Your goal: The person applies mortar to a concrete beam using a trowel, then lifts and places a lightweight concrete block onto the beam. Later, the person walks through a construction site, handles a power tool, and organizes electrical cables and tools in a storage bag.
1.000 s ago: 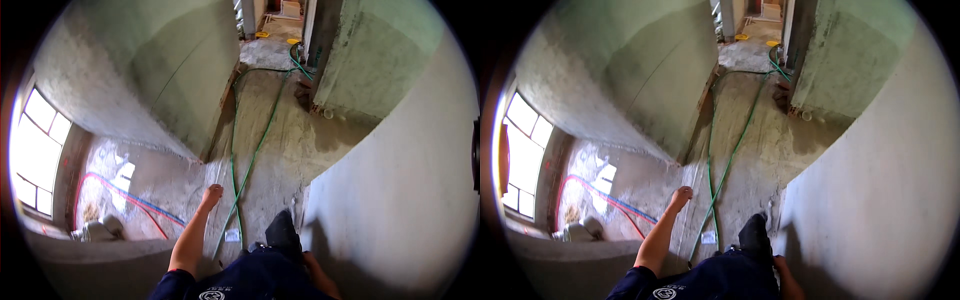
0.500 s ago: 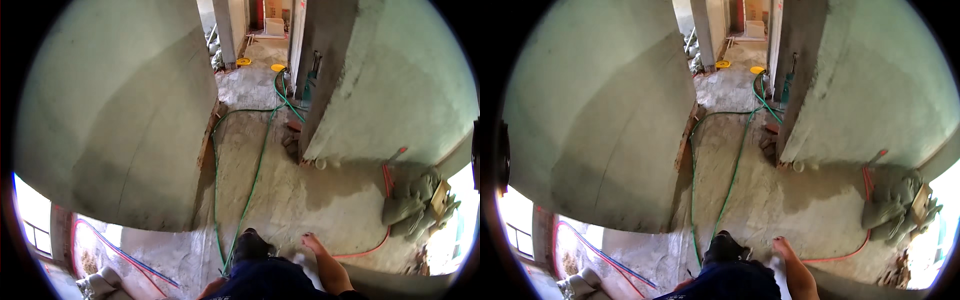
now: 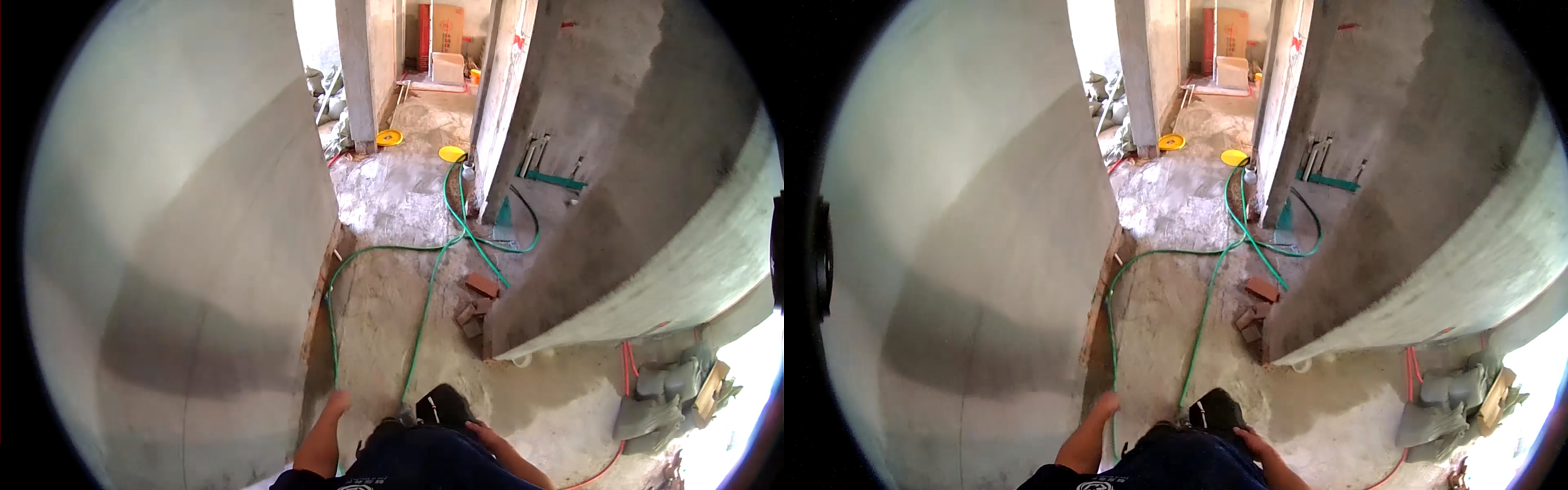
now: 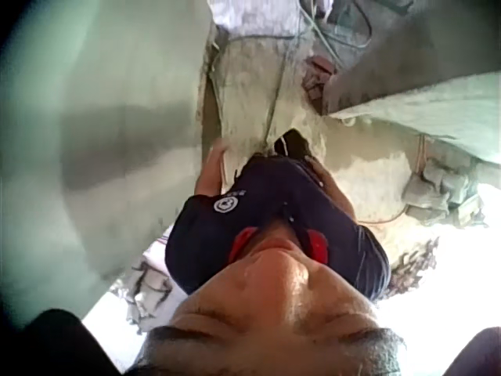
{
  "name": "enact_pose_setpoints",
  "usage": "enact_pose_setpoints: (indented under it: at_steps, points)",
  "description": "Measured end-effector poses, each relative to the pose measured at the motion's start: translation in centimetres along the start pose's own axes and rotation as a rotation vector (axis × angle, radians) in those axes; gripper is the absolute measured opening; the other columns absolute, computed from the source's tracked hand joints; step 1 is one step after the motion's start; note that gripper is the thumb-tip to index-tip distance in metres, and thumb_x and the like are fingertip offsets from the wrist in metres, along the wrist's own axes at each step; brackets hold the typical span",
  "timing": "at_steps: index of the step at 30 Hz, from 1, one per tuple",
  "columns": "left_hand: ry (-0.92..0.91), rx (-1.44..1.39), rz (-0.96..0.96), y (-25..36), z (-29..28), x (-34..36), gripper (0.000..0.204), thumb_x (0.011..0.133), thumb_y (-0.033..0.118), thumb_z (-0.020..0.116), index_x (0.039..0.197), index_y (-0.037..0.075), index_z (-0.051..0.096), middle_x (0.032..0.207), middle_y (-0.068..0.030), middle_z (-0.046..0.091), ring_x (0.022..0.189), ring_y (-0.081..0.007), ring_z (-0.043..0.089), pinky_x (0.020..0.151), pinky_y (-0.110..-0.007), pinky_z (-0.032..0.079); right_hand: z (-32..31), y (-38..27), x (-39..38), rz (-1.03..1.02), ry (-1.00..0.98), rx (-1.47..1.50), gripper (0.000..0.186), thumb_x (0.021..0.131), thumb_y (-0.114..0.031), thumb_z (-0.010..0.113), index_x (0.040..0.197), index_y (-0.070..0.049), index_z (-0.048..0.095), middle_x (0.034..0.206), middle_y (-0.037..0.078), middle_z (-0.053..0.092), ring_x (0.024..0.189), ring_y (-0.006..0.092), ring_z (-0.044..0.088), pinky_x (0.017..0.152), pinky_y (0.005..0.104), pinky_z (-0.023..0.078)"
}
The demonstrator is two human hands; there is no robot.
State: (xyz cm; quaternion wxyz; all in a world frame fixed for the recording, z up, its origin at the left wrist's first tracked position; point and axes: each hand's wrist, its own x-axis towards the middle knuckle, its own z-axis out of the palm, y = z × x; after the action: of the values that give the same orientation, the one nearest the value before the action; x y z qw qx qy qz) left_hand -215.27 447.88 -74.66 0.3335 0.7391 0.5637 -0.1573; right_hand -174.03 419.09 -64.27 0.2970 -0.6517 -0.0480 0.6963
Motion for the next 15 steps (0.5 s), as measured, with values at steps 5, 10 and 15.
enact_pose_setpoints:
  at_steps: [5, 10, 15]
  points:
    - [0.099, -0.894, 0.204, 23.9, -19.6, 16.9, 0.014, 0.082, 0.015, 0.055, 0.084, 0.002, 0.06, 0.075, -0.0101, 0.061, 0.073, -0.0218, 0.061, 0.064, -0.037, 0.046, -7.6, -11.2, 8.2, 0.026, 0.133, -0.027, 0.086, 0.078, -0.039, 0.072, 0.143, -0.004, 0.028, 0.131, 0.017, 0.047, 0.107, 0.0285, 0.054, 0.089, 0.0405, 0.046]
    - [0.2, -0.749, 0.212, 26.6, -27.3, 26.6, 0.016, 0.084, 0.017, 0.056, 0.083, 0.002, 0.06, 0.075, -0.0068, 0.061, 0.073, -0.0191, 0.06, 0.064, -0.034, 0.046, -8.6, -27.4, 16.9, -0.046, 0.127, -0.263, 0.059, 0.079, -0.033, 0.069, 0.129, -0.007, 0.051, 0.128, 0.016, 0.052, 0.11, 0.0292, 0.055, 0.091, 0.0377, 0.046]
    - [0.007, -0.481, -0.109, 15.9, -22.5, 31.6, 0.023, 0.083, 0.026, 0.057, 0.083, 0.004, 0.063, 0.072, -0.0086, 0.06, 0.063, -0.0242, 0.055, 0.06, -0.039, 0.044, -11.7, -42.7, 28.4, -0.153, -0.03, -0.996, 0.039, 0.083, -0.026, 0.058, 0.118, -0.01, 0.062, 0.128, 0.015, 0.055, 0.113, 0.032, 0.055, 0.095, 0.0377, 0.044]
